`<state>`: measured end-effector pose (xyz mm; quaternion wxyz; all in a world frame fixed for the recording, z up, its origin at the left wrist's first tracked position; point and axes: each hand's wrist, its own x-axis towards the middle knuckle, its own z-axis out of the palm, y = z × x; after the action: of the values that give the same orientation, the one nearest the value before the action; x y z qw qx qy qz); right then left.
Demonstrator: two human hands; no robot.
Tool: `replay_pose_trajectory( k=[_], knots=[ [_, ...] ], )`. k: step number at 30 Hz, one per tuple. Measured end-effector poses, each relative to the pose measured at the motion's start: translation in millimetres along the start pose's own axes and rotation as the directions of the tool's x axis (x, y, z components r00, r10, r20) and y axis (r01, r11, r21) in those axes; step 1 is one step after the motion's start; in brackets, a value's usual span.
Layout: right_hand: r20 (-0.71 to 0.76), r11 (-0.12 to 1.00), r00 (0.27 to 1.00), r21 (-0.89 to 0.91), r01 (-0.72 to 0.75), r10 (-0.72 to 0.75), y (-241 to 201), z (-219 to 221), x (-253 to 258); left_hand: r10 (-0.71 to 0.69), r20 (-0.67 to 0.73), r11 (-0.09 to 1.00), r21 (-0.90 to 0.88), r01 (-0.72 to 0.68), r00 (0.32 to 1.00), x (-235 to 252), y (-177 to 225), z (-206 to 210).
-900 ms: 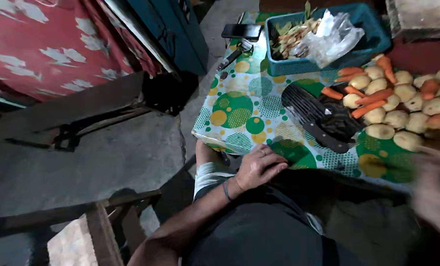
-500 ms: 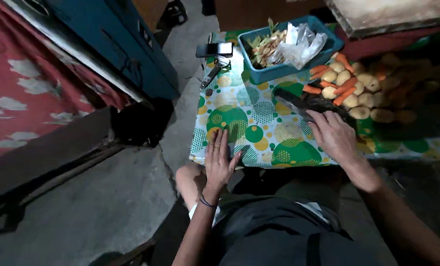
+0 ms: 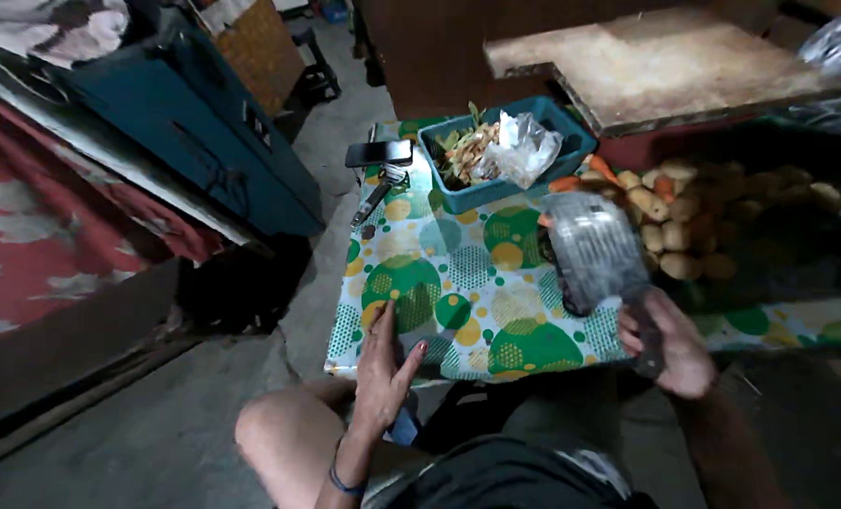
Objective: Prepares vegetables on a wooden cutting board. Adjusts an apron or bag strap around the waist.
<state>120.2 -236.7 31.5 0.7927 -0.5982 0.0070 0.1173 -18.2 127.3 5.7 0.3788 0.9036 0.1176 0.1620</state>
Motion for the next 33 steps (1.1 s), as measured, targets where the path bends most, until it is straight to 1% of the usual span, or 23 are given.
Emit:
replay_pose_trajectory(
  k=[1,2,4,5,6,8,9,11,12,15,17,18,20,23,24,25,26,27,28,29,30,31,33],
  knots=[
    [-0.059,0.994,0.995,0.069,0.081,-0.077,0,-19,5,0.021,0.028,0.998,-0.062,-0.019,0.999,10,15,-5],
    [-0.137,0.984,0.982,0.100,0.145,-0.130,-4,-34,9,0.069,0.062,0.991,-0.117,-0.061,0.996,23,32,-7],
    [-0.318,0.975,0.939,0.126,0.182,-0.134,-20,-59,15,0.143,0.157,0.960,-0.262,-0.098,0.977,58,69,-4],
    [-0.370,0.977,0.922,0.128,0.172,-0.114,-28,-72,18,0.147,0.221,0.929,-0.365,-0.058,0.964,79,91,2],
    [-0.395,0.977,0.913,0.133,0.168,-0.103,-31,-86,21,0.124,0.298,0.878,-0.478,0.035,0.947,100,116,9],
    [-0.398,0.967,0.914,0.190,0.169,-0.081,-29,-111,28,0.079,0.448,0.723,-0.641,0.258,0.890,143,162,33],
    [-0.384,0.959,0.920,0.227,0.172,-0.074,-27,-119,31,0.087,0.496,0.655,-0.682,0.326,0.864,164,182,49],
    [-0.352,0.945,0.930,0.257,0.201,-0.102,-25,-124,32,0.105,0.536,0.585,-0.714,0.384,0.838,211,212,87],
    [-0.339,0.941,0.932,0.253,0.225,-0.131,-23,-125,32,0.083,0.552,0.555,-0.717,0.421,0.830,236,226,108],
    [-0.321,0.934,0.915,0.176,0.312,-0.245,-17,-125,32,-0.013,0.647,0.358,-0.709,0.608,0.763,307,253,159],
    [-0.337,0.925,0.887,0.102,0.366,-0.314,-13,-122,33,-0.022,0.679,0.266,-0.703,0.660,0.733,334,260,183],
    [-0.372,0.918,0.863,0.066,0.391,-0.341,-12,-118,33,-0.008,0.686,0.244,-0.705,0.666,0.728,340,263,190],
    [-0.450,0.898,0.796,-0.031,0.438,-0.404,-10,-106,32,0.029,0.672,0.260,-0.720,0.643,0.740,343,266,195],
    [-0.489,0.865,0.722,-0.166,0.473,-0.489,-9,-95,32,0.071,0.614,0.263,-0.771,0.579,0.786,338,265,193],
    [-0.514,0.860,0.694,-0.221,0.460,-0.503,-9,-94,32,0.069,0.591,0.249,-0.790,0.560,0.803,334,269,190],
    [-0.560,0.860,0.654,-0.298,0.414,-0.509,-9,-93,30,0.067,0.572,0.236,-0.805,0.544,0.817,327,273,183],
    [-0.608,0.861,0.610,-0.380,0.338,-0.508,-9,-92,28,0.061,0.553,0.237,-0.817,0.526,0.831,318,277,174],
    [-0.629,0.871,0.608,-0.411,0.270,-0.485,-8,-92,22,0.050,0.537,0.256,-0.822,0.509,0.842,303,280,158],
    [-0.645,0.891,0.624,-0.397,0.220,-0.441,-9,-92,18,0.033,0.517,0.303,-0.821,0.484,0.855,282,281,137],
    [-0.643,0.908,0.654,-0.376,0.184,-0.399,-12,-91,14,0.023,0.495,0.376,-0.809,0.451,0.869,255,279,111],
    [-0.619,0.923,0.698,-0.347,0.168,-0.360,-18,-88,10,0.043,0.488,0.391,-0.811,0.435,0.872,236,269,89],
    [-0.604,0.918,0.701,-0.344,0.200,-0.379,-16,-92,12,0.056,0.475,0.364,-0.829,0.425,0.878,228,254,76],
    [-0.558,0.890,0.699,-0.352,0.289,-0.447,-9,-101,16,0.030,0.423,0.300,-0.868,0.396,0.905,214,217,51]
  ],
)
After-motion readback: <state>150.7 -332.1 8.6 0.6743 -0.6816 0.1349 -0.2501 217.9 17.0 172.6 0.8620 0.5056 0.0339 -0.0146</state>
